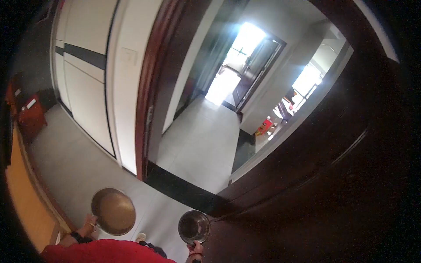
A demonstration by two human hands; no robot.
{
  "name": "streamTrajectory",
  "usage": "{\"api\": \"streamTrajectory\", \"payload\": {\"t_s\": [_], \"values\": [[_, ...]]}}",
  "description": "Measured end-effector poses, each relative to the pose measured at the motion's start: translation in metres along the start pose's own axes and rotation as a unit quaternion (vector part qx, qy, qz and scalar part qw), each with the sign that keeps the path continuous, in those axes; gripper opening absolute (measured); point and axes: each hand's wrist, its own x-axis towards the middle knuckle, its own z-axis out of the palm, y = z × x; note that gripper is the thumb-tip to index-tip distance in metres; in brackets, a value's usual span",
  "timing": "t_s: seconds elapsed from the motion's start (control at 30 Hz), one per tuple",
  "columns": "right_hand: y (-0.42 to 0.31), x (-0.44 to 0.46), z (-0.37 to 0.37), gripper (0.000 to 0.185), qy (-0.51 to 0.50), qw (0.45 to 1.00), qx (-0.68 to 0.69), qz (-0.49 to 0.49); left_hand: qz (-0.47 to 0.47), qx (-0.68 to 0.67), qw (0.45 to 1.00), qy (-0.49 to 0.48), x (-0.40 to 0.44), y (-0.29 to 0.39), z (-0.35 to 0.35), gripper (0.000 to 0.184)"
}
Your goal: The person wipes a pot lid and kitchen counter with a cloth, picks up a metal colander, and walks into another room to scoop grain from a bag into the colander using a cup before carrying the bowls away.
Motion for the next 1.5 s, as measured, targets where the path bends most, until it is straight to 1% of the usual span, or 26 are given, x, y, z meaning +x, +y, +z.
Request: {"api": "streamTrajectory", "payload": {"t_s": [0.03,0.07,0.1,0.13,0.2,0.3,0.33,0.4,0.47,0.5,0.53,0.57,0.6,0.63,0.67,0.73,0.8,0.83,0.97,1.0,1.13,1.27,1.3,1.33,1.4,1.5], "values": [[-0.017,0.007,0.003,0.017,0.009,1.0,0.022,-0.006,0.045,-0.008,0.998,-0.049,0.044,0.002,0.042,0.03],[-0.029,0.015,0.006,0.017,0.017,0.999,0.046,-0.009,0.202,0.177,0.959,-0.086,0.081,0.006,0.08,0.033],[-0.041,0.034,0.004,0.018,-0.026,0.999,0.02,0.006,0.102,0.069,0.99,-0.064,0.031,0.128,0.057,0.032],[-0.049,0.042,0.01,0.019,-0.072,0.991,0.109,-0.022,0.114,0.044,0.992,-0.036,0.068,0.13,0.1,0.032],[-0.08,0.041,0.041,0.012,0.012,0.994,0.108,-0.009,0.064,-0.147,0.978,-0.137,0.062,0.226,0.117,0.03],[-0.091,0.153,0.021,0.016,-0.051,0.983,0.173,0.028,0.067,-0.143,0.974,-0.163,0.126,0.265,0.198,0.03],[-0.119,0.143,0.055,0.016,0.036,0.995,0.091,0.021,0.073,-0.115,0.977,-0.165,0.123,0.287,0.204,0.03],[-0.163,0.184,0.1,0.017,-0.023,0.998,0.066,0.005,0.104,-0.064,0.98,-0.155,0.133,0.357,0.213,0.03],[-0.231,0.176,0.179,0.017,0.027,0.996,-0.076,-0.029,0.076,-0.082,0.983,-0.143,0.159,0.386,0.234,0.031],[-0.249,0.214,0.201,0.019,-0.053,0.998,-0.013,-0.029,0.177,-0.039,0.976,-0.123,0.173,0.395,0.238,0.03],[-0.263,0.249,0.223,0.023,-0.075,0.991,0.102,-0.045,0.154,-0.06,0.979,-0.117,0.189,0.409,0.249,0.029],[-0.298,0.231,0.27,0.025,-0.096,0.989,0.091,-0.069,0.132,-0.081,0.982,-0.109,0.201,0.428,0.257,0.028],[-0.315,0.258,0.295,0.025,-0.102,0.988,0.087,-0.081,-0.023,-0.161,0.981,-0.11,0.197,0.454,0.263,0.027],[-0.339,0.265,0.323,0.026,-0.081,0.991,0.091,-0.06,0.017,-0.235,0.962,-0.139,0.204,0.459,0.274,0.027],[-0.347,0.317,0.331,0.026,-0.117,0.988,0.086,-0.053,-0.037,-0.26,0.954,-0.144,0.185,0.511,0.266,0.026],[-0.385,0.344,0.38,0.024,-0.136,0.983,0.093,-0.077,-0.084,-0.273,0.95,-0.126,0.215,0.542,0.3,0.025],[-0.423,0.36,0.422,0.023,-0.119,0.984,0.102,-0.089,-0.059,-0.158,0.982,-0.087,0.233,0.6,0.325,0.024],[-0.436,0.378,0.432,0.024,-0.114,0.983,0.117,-0.083,-0.077,-0.221,0.972,-0.027,0.246,0.617,0.348,0.026],[-0.492,0.412,0.446,0.025,-0.058,0.99,0.104,-0.071,0.004,-0.17,0.979,-0.111,0.326,0.694,0.427,0.029],[-0.505,0.433,0.443,0.024,-0.08,0.984,0.135,-0.086,0.007,-0.175,0.976,-0.13,0.316,0.757,0.429,0.027],[-0.566,0.48,0.446,0.022,0.002,0.976,0.184,-0.118,0.06,-0.258,0.948,-0.177,0.378,0.846,0.551,0.023],[-0.612,0.526,0.454,0.02,-0.003,0.95,0.278,-0.141,0.08,-0.191,0.958,-0.2,0.385,0.971,0.654,0.019],[-0.627,0.543,0.458,0.019,0.038,0.951,0.288,-0.11,0.025,-0.118,0.97,-0.211,0.37,1.013,0.668,0.021],[-0.643,0.561,0.46,0.018,0.075,0.95,0.295,-0.075,0.029,-0.166,0.959,-0.229,0.367,1.033,0.694,0.024],[-0.668,0.618,0.453,0.015,0.031,0.939,0.338,-0.059,0.034,-0.171,0.946,-0.273,0.362,1.069,0.732,0.025],[-0.752,0.661,0.473,0.018,0.071,0.946,0.306,-0.083,0.031,-0.247,0.945,-0.213,0.406,1.06,0.815,0.028]]}}
